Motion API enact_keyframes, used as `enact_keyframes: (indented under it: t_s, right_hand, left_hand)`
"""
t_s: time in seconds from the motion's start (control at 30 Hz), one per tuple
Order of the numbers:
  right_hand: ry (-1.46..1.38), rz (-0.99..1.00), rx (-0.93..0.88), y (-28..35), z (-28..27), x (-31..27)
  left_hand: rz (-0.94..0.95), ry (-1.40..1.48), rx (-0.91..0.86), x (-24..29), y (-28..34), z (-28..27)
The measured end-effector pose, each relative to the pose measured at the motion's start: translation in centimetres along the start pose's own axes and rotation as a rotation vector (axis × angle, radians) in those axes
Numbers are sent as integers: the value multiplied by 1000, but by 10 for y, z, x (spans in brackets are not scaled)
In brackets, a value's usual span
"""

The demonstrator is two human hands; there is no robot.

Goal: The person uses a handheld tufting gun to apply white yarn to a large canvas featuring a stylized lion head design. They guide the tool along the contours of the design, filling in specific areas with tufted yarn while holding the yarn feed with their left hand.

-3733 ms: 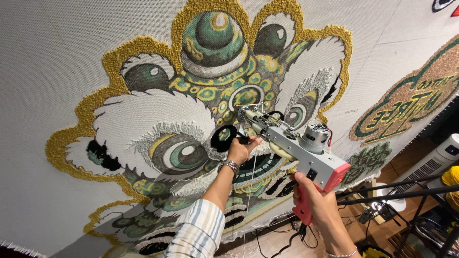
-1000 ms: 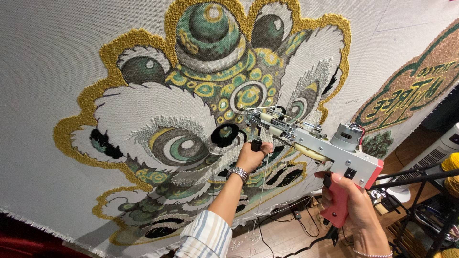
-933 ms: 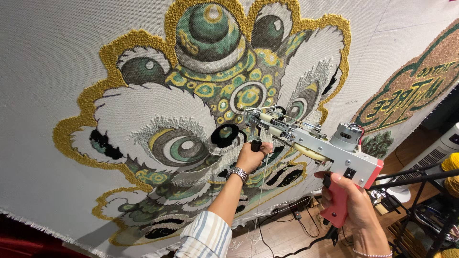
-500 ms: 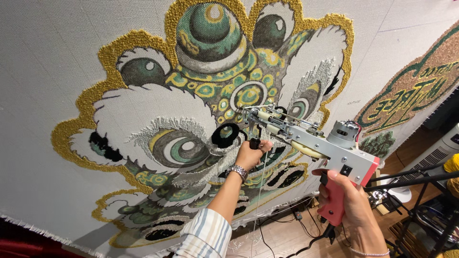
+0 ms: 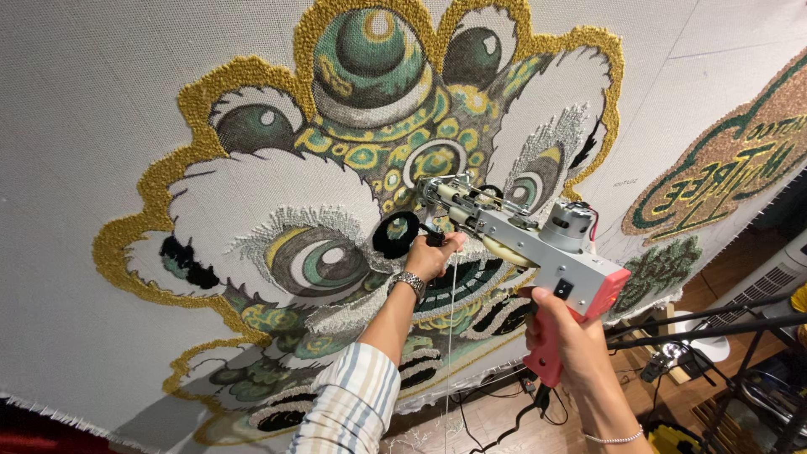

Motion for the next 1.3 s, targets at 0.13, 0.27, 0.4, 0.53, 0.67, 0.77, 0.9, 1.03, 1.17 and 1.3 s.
enact_keyframes:
  t_s: [0.13, 0.27, 0.4, 0.53, 0.67, 0.77, 0.9, 1.03, 1.17, 1.3]
  right_hand:
    - [-19, 7, 7, -4, 8, 0]
    - [-24, 29, 12, -11, 8, 6]
    - [-23, 39, 11, -13, 8, 9]
    - [-32, 19, -4, -13, 9, 11]
    - [-9, 19, 15, -15, 7, 14]
    - [-22, 27, 17, -16, 5, 16]
    - [-19, 51, 19, -14, 4, 17]
    - [-13, 55, 43, -11, 6, 12]
    - [-34, 65, 40, -11, 5, 12]
    - [-54, 66, 45, -4, -9, 11]
  left_hand:
    - [-28, -54, 7, 2, -4, -7]
    - [-37, -66, 21, 3, -7, -11]
    - [14, -26, 31, 2, -11, -13]
    - [-33, -13, 44, -4, -12, -14]
    - [5, -33, 44, -3, -14, -13]
    - [-26, -47, 83, -2, -12, -13]
    - [51, 32, 22, 2, -12, -12]
    - [4, -33, 62, 11, -3, -11]
    - [-23, -89, 32, 23, 5, -10]
    - [-101, -35, 76, 23, 6, -1]
Point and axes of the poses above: each hand's wrist, its own y-axis away from the middle knuckle, its own z-axis out of the palm, x = y × z, the point moved 2 cm from there along -y, towards the middle knuckle, and after that the axes turned 7 degrees about -x, right-handed, at the moved point
